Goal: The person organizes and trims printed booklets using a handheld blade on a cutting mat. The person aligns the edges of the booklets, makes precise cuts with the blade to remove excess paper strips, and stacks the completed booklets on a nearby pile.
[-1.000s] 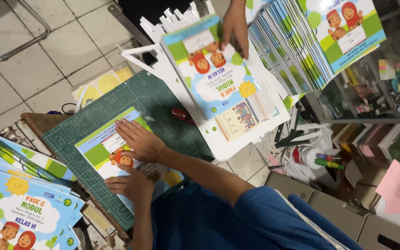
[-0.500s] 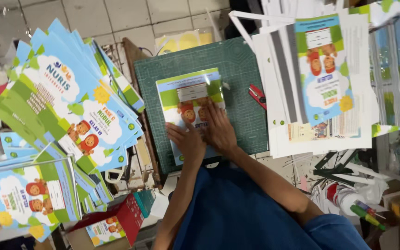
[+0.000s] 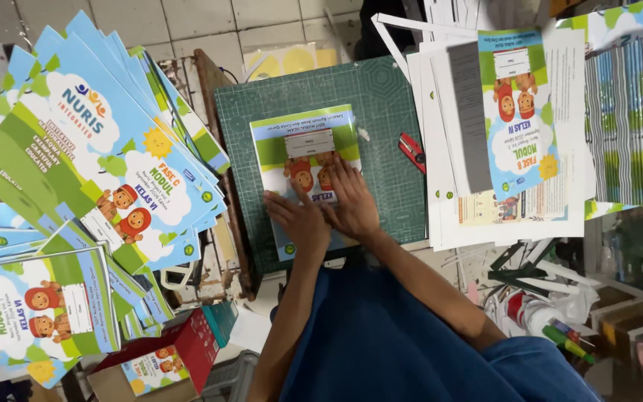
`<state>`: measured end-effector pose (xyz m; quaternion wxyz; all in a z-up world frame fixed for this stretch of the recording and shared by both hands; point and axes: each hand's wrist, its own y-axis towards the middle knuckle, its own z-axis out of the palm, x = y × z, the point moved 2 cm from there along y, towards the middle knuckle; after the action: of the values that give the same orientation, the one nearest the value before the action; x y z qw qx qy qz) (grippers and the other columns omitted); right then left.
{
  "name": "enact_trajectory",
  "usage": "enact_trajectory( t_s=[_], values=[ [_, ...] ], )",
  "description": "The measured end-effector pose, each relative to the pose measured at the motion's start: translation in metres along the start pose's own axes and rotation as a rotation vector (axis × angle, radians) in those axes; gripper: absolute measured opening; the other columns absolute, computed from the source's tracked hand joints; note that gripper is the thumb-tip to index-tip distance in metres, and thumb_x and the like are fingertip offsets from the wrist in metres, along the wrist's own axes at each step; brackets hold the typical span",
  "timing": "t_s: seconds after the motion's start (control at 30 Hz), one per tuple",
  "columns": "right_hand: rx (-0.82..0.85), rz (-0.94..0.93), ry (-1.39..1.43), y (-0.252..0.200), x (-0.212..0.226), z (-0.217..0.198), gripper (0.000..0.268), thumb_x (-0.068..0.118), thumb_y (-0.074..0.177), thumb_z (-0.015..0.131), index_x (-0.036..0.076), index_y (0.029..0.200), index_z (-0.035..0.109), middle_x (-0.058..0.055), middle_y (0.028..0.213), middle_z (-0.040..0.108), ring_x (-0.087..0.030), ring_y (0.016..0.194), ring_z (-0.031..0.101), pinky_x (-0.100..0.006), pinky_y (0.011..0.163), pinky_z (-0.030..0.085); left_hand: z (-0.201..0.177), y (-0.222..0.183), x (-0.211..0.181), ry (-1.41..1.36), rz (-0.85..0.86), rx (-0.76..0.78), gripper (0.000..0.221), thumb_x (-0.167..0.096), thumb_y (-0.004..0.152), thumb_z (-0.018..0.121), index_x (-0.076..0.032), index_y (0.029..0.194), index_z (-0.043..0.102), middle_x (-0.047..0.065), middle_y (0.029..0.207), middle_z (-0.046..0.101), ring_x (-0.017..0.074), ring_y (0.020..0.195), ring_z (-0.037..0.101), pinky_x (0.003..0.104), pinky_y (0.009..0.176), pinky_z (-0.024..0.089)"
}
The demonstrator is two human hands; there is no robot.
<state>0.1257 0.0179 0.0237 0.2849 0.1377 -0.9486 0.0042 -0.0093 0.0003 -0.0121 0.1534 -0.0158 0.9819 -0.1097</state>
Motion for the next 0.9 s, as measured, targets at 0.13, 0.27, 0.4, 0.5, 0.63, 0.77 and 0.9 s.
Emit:
enact_trajectory(
  t_s=[0.13,0.27,0.4,0.5,0.63,0.77,0.9],
  values=[
    [-0.067,-0.013,0.109,-0.003,0.002,-0.012,0.078,0.04,0.099,0.061,-0.002,0.158,0.032,-0.028,0.167,0.03,-0.044,0.156,0.029,-0.057,0.128,0.023,-0.013,0.001,-0.007,-0.067,-0.022,-0.058,0.093,-0.032,0.092,0.069,0.006,0.159,0.016,0.057,0.15,0.003,0.0705,0.143,0.001,0.077,0.112,0.008],
    [-0.109,-0.029,0.303,-0.007,-0.004,-0.024,0.072,0.022,0.088,0.065,0.003,0.154,0.042,-0.026,0.16,0.043,-0.045,0.151,0.033,-0.056,0.124,0.026,-0.025,-0.008,-0.012,-0.089,0.058,-0.095,0.1,-0.024,0.081,0.08,0.009,0.156,0.022,0.044,0.162,0.007,0.0577,0.153,0.004,0.08,0.112,0.008],
    [-0.281,0.285,0.658,-0.017,-0.026,-0.051,0.051,-0.001,0.101,0.058,0.007,0.151,0.051,-0.02,0.144,0.063,-0.035,0.128,0.064,-0.043,0.112,0.052,-0.022,-0.008,-0.029,-0.057,0.267,-0.15,0.097,-0.016,0.075,0.081,-0.006,0.158,0.032,0.024,0.168,0.014,0.042,0.157,0.014,0.073,0.12,0.018],
    [-0.568,0.297,0.33,-0.027,-0.05,-0.081,0.047,-0.005,0.098,0.058,0.001,0.145,0.052,-0.022,0.143,0.059,-0.035,0.132,0.061,-0.044,0.114,0.05,-0.01,-0.014,-0.034,-0.067,0.416,-0.141,0.09,-0.014,0.082,0.076,-0.014,0.162,0.034,0.015,0.172,0.015,0.0363,0.159,0.019,0.065,0.122,0.025],
    [-0.41,0.29,-0.045,-0.034,-0.08,-0.089,0.053,0.002,0.093,0.064,-0.006,0.144,0.05,-0.027,0.146,0.051,-0.042,0.134,0.047,-0.052,0.113,0.037,0.004,-0.017,-0.034,-0.124,0.458,-0.027,0.083,-0.011,0.091,0.069,-0.012,0.165,0.03,0.01,0.177,0.011,0.0369,0.162,0.017,0.06,0.123,0.029],
    [-0.276,0.295,-0.269,-0.042,-0.102,-0.081,0.044,0.005,0.097,0.062,0.0,0.141,0.055,-0.017,0.142,0.057,-0.035,0.126,0.053,-0.05,0.104,0.039,0.001,-0.018,-0.039,0.024,0.393,0.092,0.091,-0.016,0.089,0.074,-0.013,0.166,0.026,0.009,0.177,0.002,0.0364,0.161,0.009,0.064,0.12,0.026],
    [-0.192,0.253,-0.486,-0.034,-0.112,-0.075,0.044,0.001,0.097,0.059,0.003,0.142,0.057,-0.018,0.127,0.059,-0.035,0.113,0.054,-0.049,0.101,0.039,-0.006,-0.017,-0.047,-0.064,0.294,0.326,0.111,-0.037,0.077,0.083,-0.012,0.163,0.017,0.009,0.171,-0.007,0.0361,0.158,-0.004,0.066,0.122,0.017]
  ],
)
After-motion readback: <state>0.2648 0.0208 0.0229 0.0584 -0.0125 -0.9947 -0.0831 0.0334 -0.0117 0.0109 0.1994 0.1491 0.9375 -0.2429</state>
